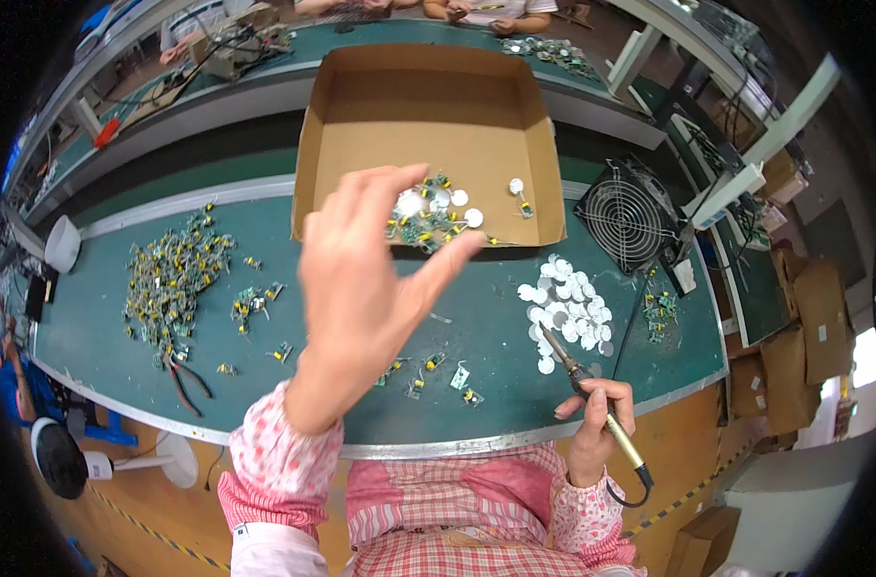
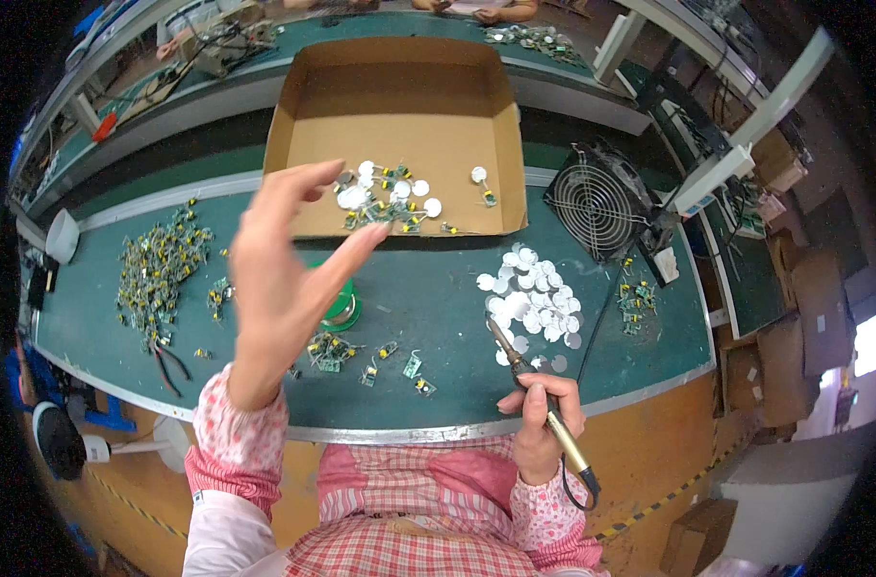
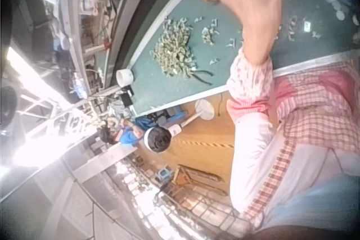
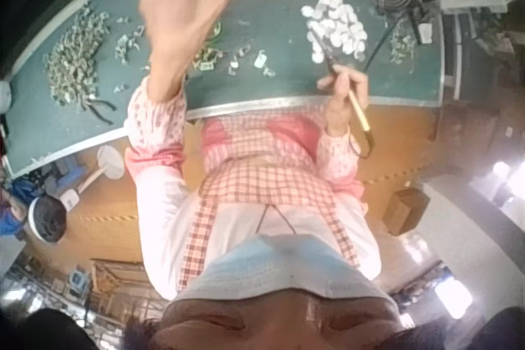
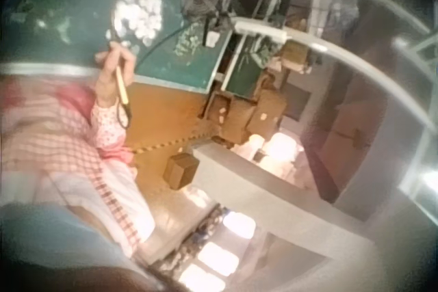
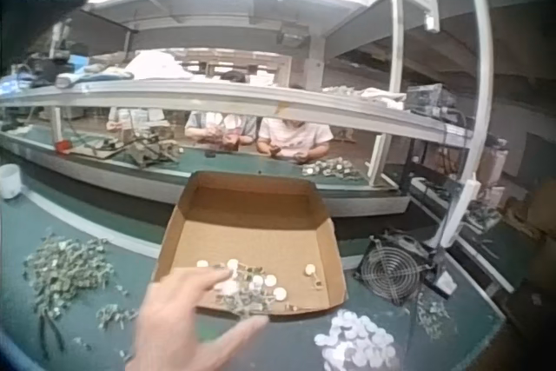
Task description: The person solders wires and small electronic components onto circuit boards using a soldering iron and solder from a spool, holding the wires and components in place with pliers.
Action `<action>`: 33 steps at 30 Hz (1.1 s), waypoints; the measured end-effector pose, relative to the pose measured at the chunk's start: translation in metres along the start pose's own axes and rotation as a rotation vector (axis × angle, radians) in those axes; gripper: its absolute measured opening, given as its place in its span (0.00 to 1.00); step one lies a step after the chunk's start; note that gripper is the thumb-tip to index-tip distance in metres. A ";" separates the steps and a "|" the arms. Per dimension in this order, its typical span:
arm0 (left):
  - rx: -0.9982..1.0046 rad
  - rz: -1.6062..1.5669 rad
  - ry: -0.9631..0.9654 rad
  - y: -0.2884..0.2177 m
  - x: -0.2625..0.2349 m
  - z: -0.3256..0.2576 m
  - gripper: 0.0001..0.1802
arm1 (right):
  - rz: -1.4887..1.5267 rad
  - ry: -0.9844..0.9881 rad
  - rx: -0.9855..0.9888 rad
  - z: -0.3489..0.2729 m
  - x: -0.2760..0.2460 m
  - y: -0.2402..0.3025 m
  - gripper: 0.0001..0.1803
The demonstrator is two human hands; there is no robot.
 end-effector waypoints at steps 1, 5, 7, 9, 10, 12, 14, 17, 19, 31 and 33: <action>0.061 -0.135 -0.004 -0.022 -0.015 0.001 0.17 | -0.002 -0.030 0.008 0.001 -0.007 -0.004 0.09; 0.398 -0.144 -0.067 -0.107 -0.095 -0.048 0.17 | -0.091 0.053 0.102 0.005 0.006 -0.018 0.08; 0.605 -0.217 -0.102 -0.132 -0.107 -0.071 0.21 | -0.150 0.057 0.122 0.008 -0.001 -0.027 0.09; 0.561 -0.259 -0.002 -0.132 -0.100 -0.067 0.25 | -0.110 0.060 0.148 0.008 0.000 -0.034 0.09; 0.526 -0.286 0.070 -0.130 -0.095 -0.065 0.29 | -0.096 0.068 0.141 0.008 0.002 -0.035 0.09; 0.471 -0.265 0.101 -0.126 -0.085 -0.064 0.24 | -0.081 0.076 0.148 0.006 0.005 -0.037 0.09; 0.371 -0.194 0.121 -0.114 -0.074 -0.068 0.14 | -0.092 0.137 0.106 0.004 0.015 -0.027 0.09; 0.254 -0.172 0.170 -0.079 -0.019 -0.080 0.03 | -0.091 0.124 0.090 0.000 0.007 -0.033 0.10; 0.075 0.000 0.320 -0.035 0.038 -0.101 0.09 | -0.070 0.142 0.071 -0.005 0.011 -0.035 0.10; -0.572 -0.814 0.329 0.018 0.077 -0.143 0.10 | 0.116 0.299 0.115 -0.020 0.058 -0.020 0.08; -0.529 -1.050 0.323 0.008 0.085 -0.147 0.13 | 0.255 0.325 0.260 -0.023 0.067 -0.033 0.09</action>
Point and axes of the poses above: each hand's wrist, its own z-axis towards the middle knuckle, its own x-axis out of the palm, y = z × x, the point moved 10 cm from there along z, towards the middle knuckle, and after that the axes turned 1 degree about -x, right-handed, at the moved point
